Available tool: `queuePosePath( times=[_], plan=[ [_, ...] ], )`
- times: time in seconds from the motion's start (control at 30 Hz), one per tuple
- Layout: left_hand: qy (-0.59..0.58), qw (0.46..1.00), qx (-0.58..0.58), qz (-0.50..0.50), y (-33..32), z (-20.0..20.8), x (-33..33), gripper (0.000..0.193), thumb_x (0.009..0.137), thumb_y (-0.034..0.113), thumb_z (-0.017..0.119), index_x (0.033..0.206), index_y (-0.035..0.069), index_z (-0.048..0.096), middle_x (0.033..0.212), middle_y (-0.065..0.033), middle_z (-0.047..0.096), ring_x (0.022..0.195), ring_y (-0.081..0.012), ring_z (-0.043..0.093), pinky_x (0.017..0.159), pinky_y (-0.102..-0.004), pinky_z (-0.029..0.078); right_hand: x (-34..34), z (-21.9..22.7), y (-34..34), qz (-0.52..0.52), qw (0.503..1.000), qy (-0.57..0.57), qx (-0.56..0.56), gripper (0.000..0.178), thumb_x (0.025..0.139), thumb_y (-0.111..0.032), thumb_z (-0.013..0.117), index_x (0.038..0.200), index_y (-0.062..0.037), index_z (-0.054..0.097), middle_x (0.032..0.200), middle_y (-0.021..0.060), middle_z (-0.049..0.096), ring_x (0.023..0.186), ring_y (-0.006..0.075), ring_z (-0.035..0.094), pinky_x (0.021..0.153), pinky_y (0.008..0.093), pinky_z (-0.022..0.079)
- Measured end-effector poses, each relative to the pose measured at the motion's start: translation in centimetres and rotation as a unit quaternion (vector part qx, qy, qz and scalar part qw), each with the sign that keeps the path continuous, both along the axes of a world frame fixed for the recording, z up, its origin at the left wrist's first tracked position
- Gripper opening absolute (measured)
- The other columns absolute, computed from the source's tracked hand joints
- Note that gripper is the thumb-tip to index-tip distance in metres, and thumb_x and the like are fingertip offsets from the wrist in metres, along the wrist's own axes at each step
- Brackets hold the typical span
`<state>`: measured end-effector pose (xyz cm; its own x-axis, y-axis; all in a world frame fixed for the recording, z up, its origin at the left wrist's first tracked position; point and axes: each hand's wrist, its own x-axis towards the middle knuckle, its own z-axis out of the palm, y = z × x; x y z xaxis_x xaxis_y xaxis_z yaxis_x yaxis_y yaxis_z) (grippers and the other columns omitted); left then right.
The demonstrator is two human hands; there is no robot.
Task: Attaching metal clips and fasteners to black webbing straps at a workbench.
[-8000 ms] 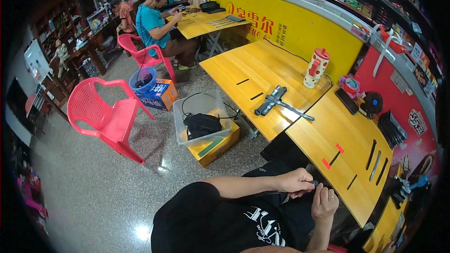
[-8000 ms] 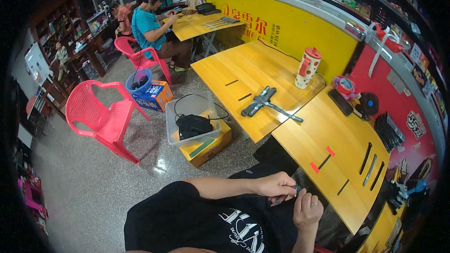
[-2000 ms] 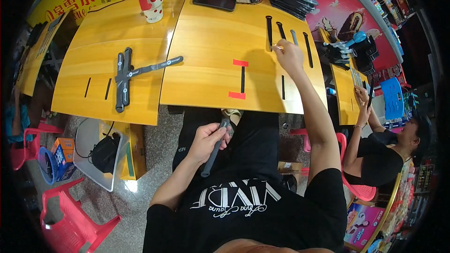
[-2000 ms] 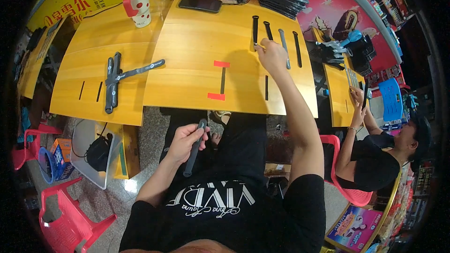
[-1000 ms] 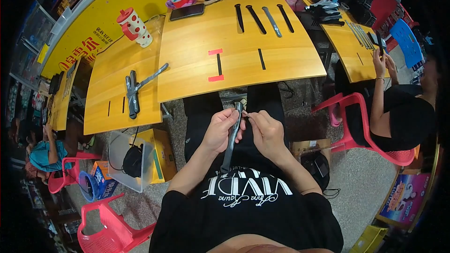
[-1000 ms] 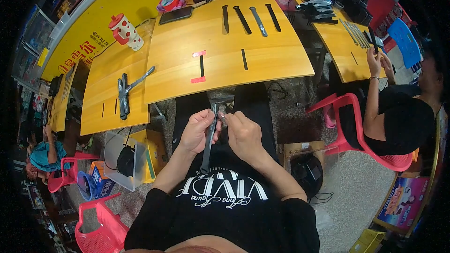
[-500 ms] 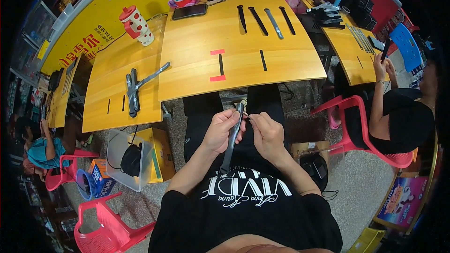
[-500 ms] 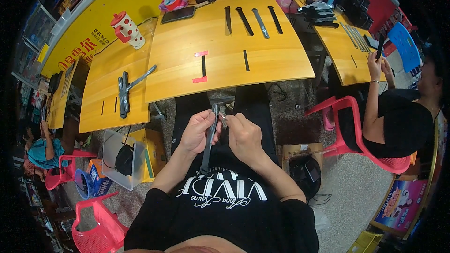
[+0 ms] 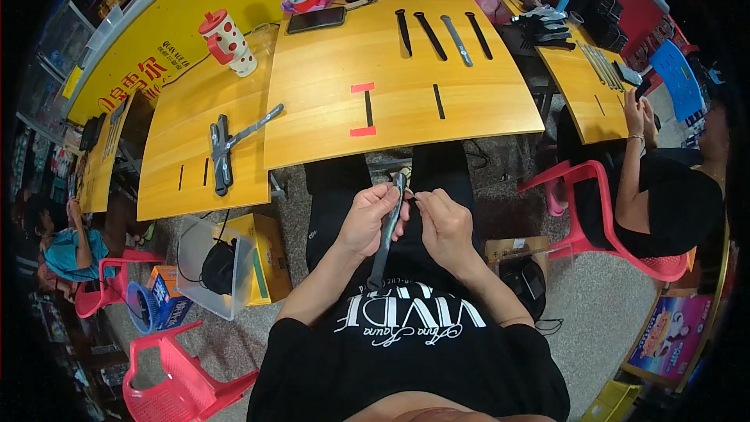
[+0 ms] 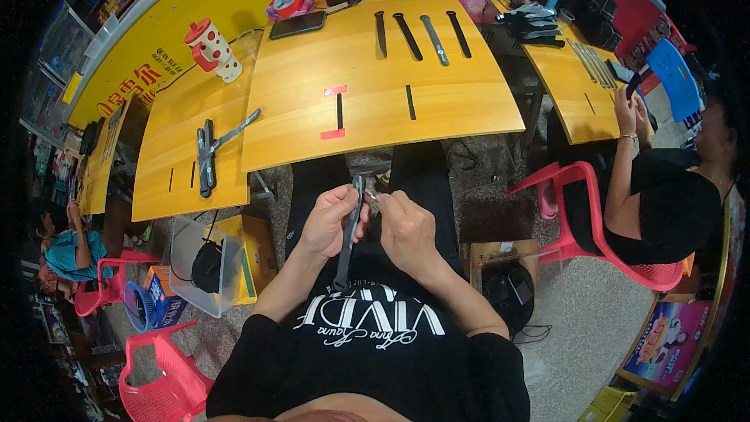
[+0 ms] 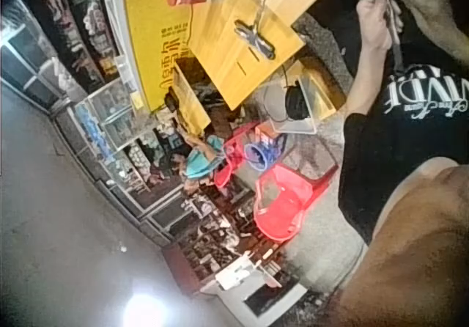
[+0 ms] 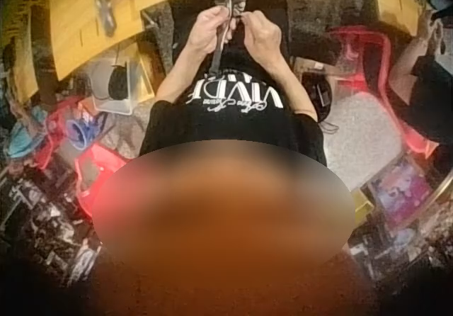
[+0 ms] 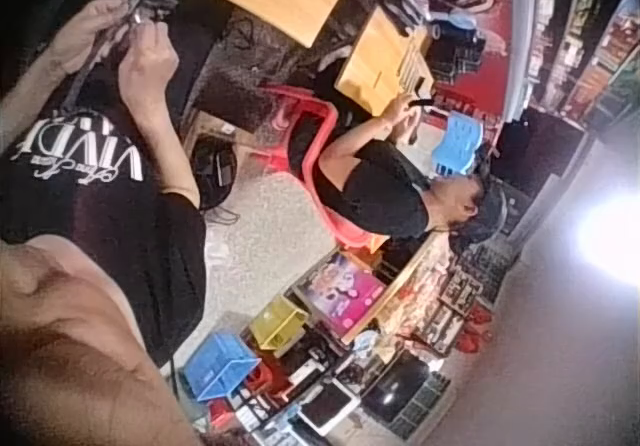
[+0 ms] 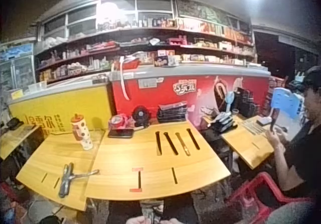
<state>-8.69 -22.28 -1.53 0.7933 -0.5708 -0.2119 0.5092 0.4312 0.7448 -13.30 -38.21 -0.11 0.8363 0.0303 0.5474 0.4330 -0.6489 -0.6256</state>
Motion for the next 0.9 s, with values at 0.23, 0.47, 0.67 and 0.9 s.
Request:
queuePosePath(
  times=[0.23,0.47,0.67,0.9],
  plan=[
    [0.004,1.000,-0.003,-0.001,0.0,0.0,0.0,0.023,0.098,0.024,0.049,0.099,0.003,0.059,0.070,-0.0041,0.061,0.051,-0.0104,0.056,0.044,-0.0201,0.045,-0.1,0.1,0.0,0.002,1.000,0.001,-0.004,0.013,0.080,0.007,0.058,0.092,0.0035,0.060,0.072,0.0156,0.054,0.060,0.0323,0.058,0.051,0.0359,0.044],
    [-0.060,0.997,0.040,0.019,0.1,0.0,-0.1,0.022,0.098,0.020,0.050,0.096,0.002,0.061,0.068,-0.0032,0.060,0.049,-0.0090,0.054,0.043,-0.0189,0.042,0.1,0.4,-0.3,0.011,0.994,-0.052,-0.094,0.021,0.074,0.003,0.059,0.094,0.0038,0.060,0.072,0.0127,0.052,0.061,0.0282,0.057,0.050,0.0345,0.045],
    [-0.174,0.971,0.162,-0.008,1.0,1.2,0.2,0.019,0.096,0.014,0.051,0.093,0.001,0.064,0.065,-0.0024,0.059,0.047,-0.0062,0.051,0.042,-0.0182,0.039,1.4,1.8,-1.8,0.045,0.928,-0.192,-0.316,0.026,0.069,-0.004,0.061,0.093,0.0063,0.062,0.068,0.0070,0.050,0.058,0.0178,0.054,0.044,0.0268,0.041],
    [-0.245,0.941,0.230,-0.032,1.6,1.7,0.7,0.018,0.095,0.014,0.054,0.089,0.000,0.064,0.062,-0.0011,0.058,0.048,-0.0043,0.049,0.043,-0.0185,0.037,4.1,3.1,-3.4,0.141,0.843,-0.318,-0.410,0.013,0.072,-0.006,0.065,0.082,0.0038,0.065,0.063,0.0036,0.048,0.057,0.0141,0.051,0.043,0.0225,0.038]
  ],
)
